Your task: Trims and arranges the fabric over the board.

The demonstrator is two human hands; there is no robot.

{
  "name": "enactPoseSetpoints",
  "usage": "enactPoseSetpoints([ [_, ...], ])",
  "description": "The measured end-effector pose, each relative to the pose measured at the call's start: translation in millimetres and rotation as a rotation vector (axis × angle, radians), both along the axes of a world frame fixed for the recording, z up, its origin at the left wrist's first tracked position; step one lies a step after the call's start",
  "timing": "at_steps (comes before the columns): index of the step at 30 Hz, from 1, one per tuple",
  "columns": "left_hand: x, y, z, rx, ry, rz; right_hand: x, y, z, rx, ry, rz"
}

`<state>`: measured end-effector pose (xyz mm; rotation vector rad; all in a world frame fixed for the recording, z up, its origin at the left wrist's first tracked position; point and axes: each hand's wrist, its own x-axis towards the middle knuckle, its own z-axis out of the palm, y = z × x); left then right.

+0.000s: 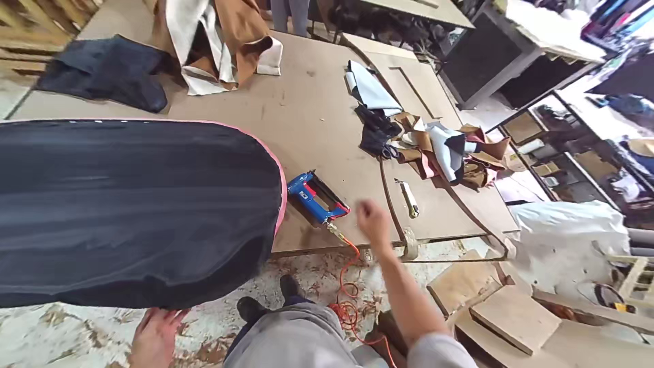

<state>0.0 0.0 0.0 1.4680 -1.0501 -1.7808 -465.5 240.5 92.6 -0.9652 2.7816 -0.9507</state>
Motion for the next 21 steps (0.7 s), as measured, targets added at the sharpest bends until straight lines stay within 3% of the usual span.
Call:
enactPoseSetpoints([
  [1, 5.4, 3.6, -1.6, 0.021, -0.027, -0.026, -61.6, -7.3, 7.6, 0.048, 0.108, -0.107],
  [3, 19.3, 20.0, -6.4, 0.151, -0.083, -0.128, -168.9, -13.1, 11.7, 0.161, 0.116, -0.271],
  [6, 37.1, 68.9, -4.5, 0.350, -0.099, -0.012, -244.9, -30.0, 0.2, 0.370, 0.061, -0.278],
  [9, 47.8, 100.1, 4.9, 0.427, -0.089, 0.151, -278.5, -39.9, -37.5, 0.597, 0.050, -0.150],
  [12, 38.4, 98.7, 6.7, 0.387, 0.019, 0.203, -311.1, -41.0, -55.6, 0.618, 0.054, -0.251],
  [17, -5.6, 78.4, 12.5, 0.340, 0.353, 0.153, -334.2, -36.6, -63.5, 0.691, 0.013, -0.382],
  [21, -34.8, 50.8, 43.3, 0.273, 0.282, -0.054, -302.8, -10.1, -42.1, 0.727, -0.016, -0.380],
])
